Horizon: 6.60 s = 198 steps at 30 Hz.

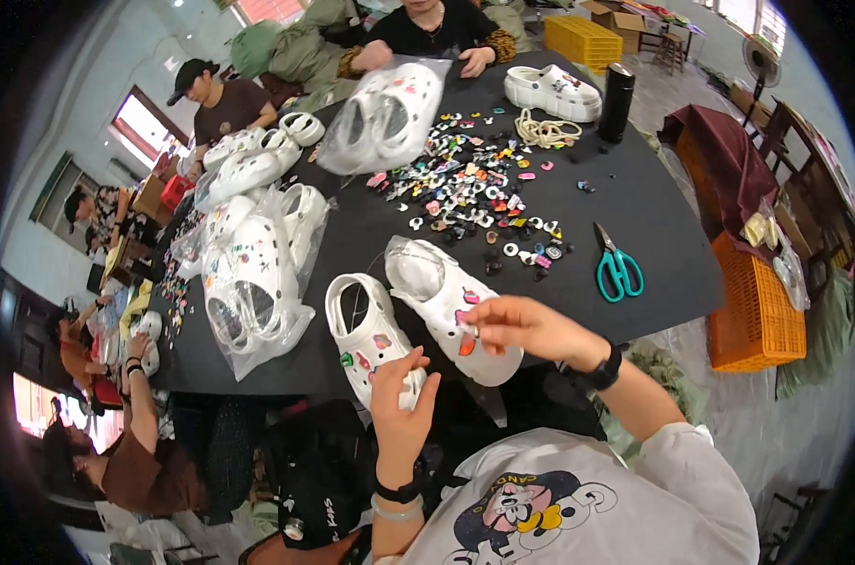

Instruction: Decorate white foam clogs by inserting small plastic charms into the ventilation holes.

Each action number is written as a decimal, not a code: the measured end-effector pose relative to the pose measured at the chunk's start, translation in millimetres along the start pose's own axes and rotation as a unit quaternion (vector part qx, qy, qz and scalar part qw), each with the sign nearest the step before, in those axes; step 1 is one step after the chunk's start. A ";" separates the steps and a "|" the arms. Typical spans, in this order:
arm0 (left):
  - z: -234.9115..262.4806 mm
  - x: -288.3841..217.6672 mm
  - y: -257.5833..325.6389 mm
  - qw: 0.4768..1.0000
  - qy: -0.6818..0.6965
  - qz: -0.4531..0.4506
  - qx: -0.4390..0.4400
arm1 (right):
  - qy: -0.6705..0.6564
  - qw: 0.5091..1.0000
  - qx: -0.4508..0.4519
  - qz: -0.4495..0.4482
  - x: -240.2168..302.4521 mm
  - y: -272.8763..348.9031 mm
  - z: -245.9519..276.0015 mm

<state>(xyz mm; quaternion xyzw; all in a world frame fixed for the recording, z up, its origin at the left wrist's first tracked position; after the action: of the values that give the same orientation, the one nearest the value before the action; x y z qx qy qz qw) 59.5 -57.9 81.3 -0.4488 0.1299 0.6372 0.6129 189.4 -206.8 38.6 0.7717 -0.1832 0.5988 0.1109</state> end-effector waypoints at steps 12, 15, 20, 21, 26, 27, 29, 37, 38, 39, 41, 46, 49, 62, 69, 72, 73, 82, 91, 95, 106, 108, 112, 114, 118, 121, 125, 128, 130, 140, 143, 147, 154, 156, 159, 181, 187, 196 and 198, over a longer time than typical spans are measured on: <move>-4.0 14.3 -19.5 0.996 0.081 0.018 0.042 | 0.047 0.998 -0.046 0.018 -2.0 11.6 -24.9; 0.4 19.8 -41.9 0.997 -0.032 0.001 0.077 | 0.069 0.992 -0.101 0.042 -8.3 22.0 0.9; -17.7 34.9 -59.4 0.991 -0.025 0.047 0.123 | 0.049 0.982 -0.171 0.065 -23.0 38.5 24.9; -19.2 38.3 -59.0 0.990 -0.011 0.062 0.126 | 0.043 0.981 -0.179 0.059 -26.4 40.0 26.8; -21.2 49.6 -65.8 0.982 -0.006 0.089 0.164 | 0.003 0.981 -0.186 0.050 -39.8 35.4 37.3; -19.5 50.6 -68.4 0.982 -0.009 0.090 0.165 | -0.004 0.982 -0.181 0.051 -43.3 33.2 38.5; -22.2 52.5 -76.0 0.970 0.003 0.106 0.218 | 0.002 0.983 -0.178 0.041 -43.5 30.1 40.4; -17.8 22.8 -105.3 0.967 -0.148 -0.083 0.187 | 0.061 0.975 -0.205 0.055 -45.1 24.1 44.8; -17.6 24.4 -107.7 0.969 -0.130 -0.126 0.171 | 0.061 0.977 -0.195 0.066 -42.8 24.8 43.2; -21.1 21.9 -110.1 0.956 -0.149 -0.162 0.195 | 0.057 0.979 -0.196 0.011 -46.4 26.1 42.1; -26.4 16.5 -118.5 0.937 -0.164 -0.191 0.240 | 0.083 0.975 -0.207 0.005 -48.5 24.5 37.3; -38.3 11.8 -134.6 0.896 -0.134 -0.239 0.350 | 0.218 0.941 -0.247 0.073 -36.5 26.4 30.0; -52.6 27.2 -142.4 0.874 -0.109 -0.200 0.429 | 0.244 0.930 -0.256 0.104 -23.5 31.3 23.8; -64.8 48.5 -135.0 0.863 -0.079 -0.200 0.456 | 0.266 0.918 -0.284 0.078 -39.0 24.4 24.9; -68.5 50.3 -122.3 0.875 -0.153 -0.194 0.416 | 0.257 0.917 -0.297 0.071 -42.1 27.6 29.1; -72.0 49.5 -122.1 0.882 -0.163 -0.186 0.401 | 0.282 0.908 -0.302 0.067 -38.9 30.3 30.8; -75.4 50.2 -121.5 0.886 -0.158 -0.181 0.397 | 0.296 0.903 -0.299 0.087 -41.7 30.6 36.4; -16.5 67.9 -123.2 0.923 -0.074 -0.229 0.300 | 0.044 0.976 -0.181 0.108 -57.4 39.7 37.3; 22.8 66.2 -114.6 0.924 -0.109 -0.159 0.331 | 0.143 0.965 -0.212 0.051 -77.6 49.5 35.9; 30.3 84.8 -116.1 0.941 -0.063 -0.049 0.329 | 0.167 0.962 -0.212 0.032 -74.3 49.7 33.8; 17.3 71.9 -108.9 0.882 -0.027 -0.039 0.468 | 0.300 0.927 -0.221 0.051 -58.3 47.3 19.6; 12.6 72.7 -113.1 0.887 -0.031 0.001 0.461 | 0.304 0.925 -0.220 0.056 -58.6 46.1 19.7; -5.7 68.2 -111.4 0.835 -0.087 0.044 0.542 | 0.310 0.923 -0.222 0.053 -57.2 42.1 15.6; -12.6 62.2 -109.0 0.779 -0.083 0.156 0.602 | 0.288 0.929 -0.230 0.039 -63.9 45.6 21.9; -17.3 76.9 -113.0 0.793 -0.001 0.126 0.597 | 0.297 0.922 -0.242 0.056 -65.2 48.1 21.4; -1.5 67.2 -106.9 0.850 -0.020 0.104 0.516 | 0.301 0.924 -0.229 0.063 -61.6 52.9 20.6; 43.6 88.0 -71.2 0.904 0.010 0.140 0.405 | 0.286 0.931 -0.219 0.058 -68.2 56.1 22.5; 98.4 97.7 -39.0 0.942 0.133 0.190 0.244 | 0.268 0.938 -0.209 0.061 -66.3 59.0 21.0; 139.0 85.4 -22.8 0.920 0.242 0.266 0.153 | 0.264 0.940 -0.209 0.063 -66.1 60.5 22.8; 358.5 205.7 19.5 0.874 0.381 0.205 -0.223 | 0.364 0.901 -0.229 0.055 -61.5 43.2 13.2; 387.8 259.3 6.3 0.867 0.351 0.211 -0.282 | 0.367 0.893 -0.253 0.057 -60.0 44.1 15.0; 427.0 334.6 1.0 0.793 0.373 0.248 -0.413 | 0.378 0.885 -0.269 0.048 -65.8 42.8 14.9; 426.7 388.7 -48.6 0.745 0.429 0.165 -0.484 | 0.386 0.870 -0.305 0.038 -70.1 45.2 15.3; 388.1 390.4 -89.2 0.759 0.484 0.131 -0.414 | 0.373 0.866 -0.334 0.012 -73.8 46.5 22.2; 440.0 391.5 -41.8 0.858 -0.416 0.169 -0.249 | 0.397 0.866 -0.296 0.066 -67.6 39.3 15.1; 262.8 304.7 -38.8 0.952 -0.151 0.186 -0.188 | 0.417 0.858 -0.274 0.124 -45.6 38.1 0.9; 198.8 212.4 -59.1 0.952 -0.126 0.188 -0.206 | 0.453 0.841 -0.270 0.123 -41.7 41.9 6.1; 100.9 174.1 -28.8 0.936 0.229 0.214 -0.161 | 0.335 0.903 -0.264 0.053 -49.9 40.3 8.1; 83.2 162.8 -8.9 0.915 0.301 0.225 -0.146 | 0.360 0.903 -0.175 0.158 -12.1 18.3 -29.3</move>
<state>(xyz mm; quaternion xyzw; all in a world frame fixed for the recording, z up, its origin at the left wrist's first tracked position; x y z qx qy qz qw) 58.2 111.8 12.5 -0.6627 0.3111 0.6051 0.3128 153.3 -210.1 33.6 0.4330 -0.3521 0.8037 0.2065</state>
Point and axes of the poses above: each hand's wrist, its own y-axis away from the middle knuckle, its own z-axis out of the back of the hand, x = y × z, the point moved 7 cm from there along -y, towards the middle knuckle, and after that the axes turned 5 degrees about x, right-handed, at the moved point
